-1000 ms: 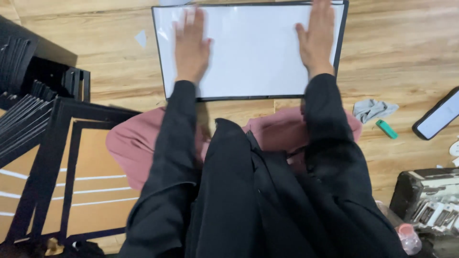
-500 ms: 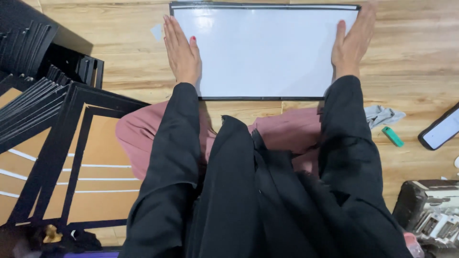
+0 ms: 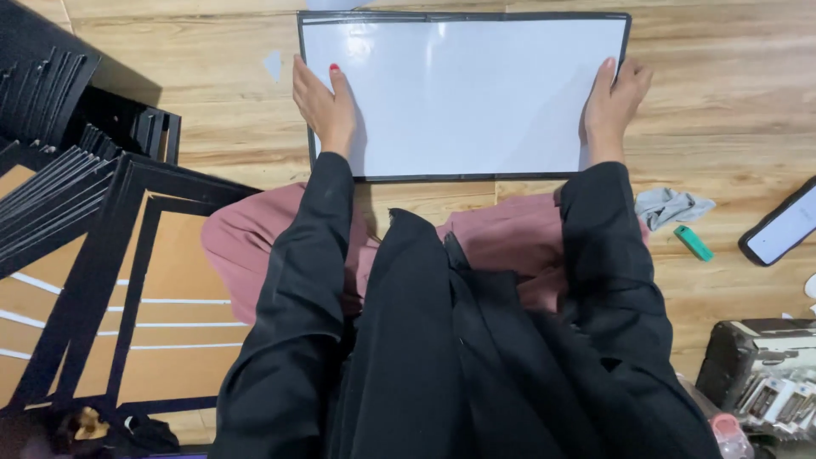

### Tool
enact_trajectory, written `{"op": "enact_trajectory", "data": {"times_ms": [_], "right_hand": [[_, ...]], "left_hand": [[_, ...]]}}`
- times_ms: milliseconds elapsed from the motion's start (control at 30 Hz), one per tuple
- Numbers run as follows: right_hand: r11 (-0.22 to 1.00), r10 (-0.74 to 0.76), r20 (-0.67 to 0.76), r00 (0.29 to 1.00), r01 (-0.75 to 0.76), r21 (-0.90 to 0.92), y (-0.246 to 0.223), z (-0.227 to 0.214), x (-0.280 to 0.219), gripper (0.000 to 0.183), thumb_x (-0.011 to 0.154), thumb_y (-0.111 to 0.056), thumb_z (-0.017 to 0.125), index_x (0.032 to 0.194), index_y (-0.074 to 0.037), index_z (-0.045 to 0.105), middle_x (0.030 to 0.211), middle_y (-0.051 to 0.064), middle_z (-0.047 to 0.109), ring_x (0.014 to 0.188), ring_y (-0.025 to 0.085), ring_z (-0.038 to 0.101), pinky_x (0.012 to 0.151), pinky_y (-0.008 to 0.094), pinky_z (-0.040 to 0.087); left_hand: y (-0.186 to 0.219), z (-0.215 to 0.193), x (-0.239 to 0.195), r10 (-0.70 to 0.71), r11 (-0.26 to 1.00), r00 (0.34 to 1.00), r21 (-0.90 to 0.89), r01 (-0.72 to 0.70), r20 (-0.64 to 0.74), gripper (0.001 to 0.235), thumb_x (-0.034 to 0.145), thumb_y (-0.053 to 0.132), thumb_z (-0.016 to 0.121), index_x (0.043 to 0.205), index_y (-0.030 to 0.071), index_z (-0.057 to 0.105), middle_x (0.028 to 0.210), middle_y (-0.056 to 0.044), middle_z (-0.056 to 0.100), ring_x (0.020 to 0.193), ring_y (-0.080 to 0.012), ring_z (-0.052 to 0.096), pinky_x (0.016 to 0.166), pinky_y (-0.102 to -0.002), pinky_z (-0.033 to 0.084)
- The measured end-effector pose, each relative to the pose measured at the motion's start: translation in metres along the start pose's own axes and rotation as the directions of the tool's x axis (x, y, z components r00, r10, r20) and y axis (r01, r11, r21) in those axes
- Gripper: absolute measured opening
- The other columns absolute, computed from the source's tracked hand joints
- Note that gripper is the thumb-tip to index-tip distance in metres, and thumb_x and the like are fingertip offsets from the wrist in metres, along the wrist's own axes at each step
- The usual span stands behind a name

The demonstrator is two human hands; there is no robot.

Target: Assembling book or folder covers by manually aligning white sheets onto a black base and smoothing them to ensure adhesion.

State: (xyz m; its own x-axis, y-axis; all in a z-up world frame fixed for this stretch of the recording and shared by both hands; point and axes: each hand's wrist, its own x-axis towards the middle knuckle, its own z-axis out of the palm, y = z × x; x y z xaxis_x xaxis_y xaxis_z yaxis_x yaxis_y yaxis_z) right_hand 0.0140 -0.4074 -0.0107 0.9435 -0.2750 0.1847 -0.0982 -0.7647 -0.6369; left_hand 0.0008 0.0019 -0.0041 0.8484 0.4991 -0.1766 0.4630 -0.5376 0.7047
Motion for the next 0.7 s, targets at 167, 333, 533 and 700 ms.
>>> {"op": "enact_trajectory", "data": {"times_ms": [167, 333, 533, 700], "right_hand": [[0.987, -0.058, -0.071, 0.996, 0.046, -0.153, 0.011, 0.005, 0.009, 0.044, 0.097, -0.032, 0.041, 0.085, 0.008, 0.055, 0.087, 0.020, 0.045, 0.085, 0.040, 0.047, 0.078, 0.044, 0.036], [0.976, -0.050, 0.070, 0.996, 0.064, -0.207, -0.049, 0.098, -0.050, 0.068, 0.101, -0.036, 0.055, 0.143, -0.006, 0.010, 0.150, 0.012, 0.011, 0.141, 0.027, 0.011, 0.116, 0.043, 0.002], [0.955, -0.171, 0.257, 0.951, 0.224, -0.196, -0.090, 0.075, -0.088, 0.062, 0.098, -0.029, 0.048, 0.144, -0.008, 0.011, 0.150, 0.009, 0.011, 0.141, 0.023, 0.011, 0.116, 0.041, 0.007], [0.955, 0.022, 0.016, 1.000, -0.016, -0.296, 0.006, 0.017, -0.072, 0.055, 0.104, -0.024, 0.046, 0.142, -0.003, 0.013, 0.149, 0.012, 0.015, 0.140, 0.026, 0.014, 0.116, 0.038, 0.009]], "left_hand": [[0.003, -0.002, 0.005, -0.022, 1.000, 0.998, -0.006, 0.022, 0.054, 0.065, 0.094, 0.043, 0.030, 0.140, 0.002, 0.007, 0.147, -0.016, 0.014, 0.137, -0.0304, 0.013, 0.111, -0.042, 0.008], [0.049, 0.026, -0.066, 0.400, 0.870, 0.903, 0.246, -0.428, 0.157, 0.067, 0.097, 0.021, 0.044, 0.143, 0.001, 0.000, 0.151, -0.012, 0.004, 0.142, -0.0235, 0.005, 0.115, -0.049, 0.003], [0.065, -0.006, -0.076, 0.428, 0.514, 0.749, 0.545, -0.662, 0.506, 0.057, 0.099, 0.028, 0.044, 0.143, 0.006, 0.013, 0.148, -0.010, 0.011, 0.137, -0.0253, 0.011, 0.110, -0.047, 0.009], [0.029, -0.031, -0.056, 0.273, 0.577, 0.872, 0.656, -0.486, 0.406, 0.057, 0.104, 0.028, 0.044, 0.144, 0.010, 0.007, 0.148, -0.009, 0.003, 0.137, -0.0265, 0.005, 0.112, -0.046, 0.014]]}}
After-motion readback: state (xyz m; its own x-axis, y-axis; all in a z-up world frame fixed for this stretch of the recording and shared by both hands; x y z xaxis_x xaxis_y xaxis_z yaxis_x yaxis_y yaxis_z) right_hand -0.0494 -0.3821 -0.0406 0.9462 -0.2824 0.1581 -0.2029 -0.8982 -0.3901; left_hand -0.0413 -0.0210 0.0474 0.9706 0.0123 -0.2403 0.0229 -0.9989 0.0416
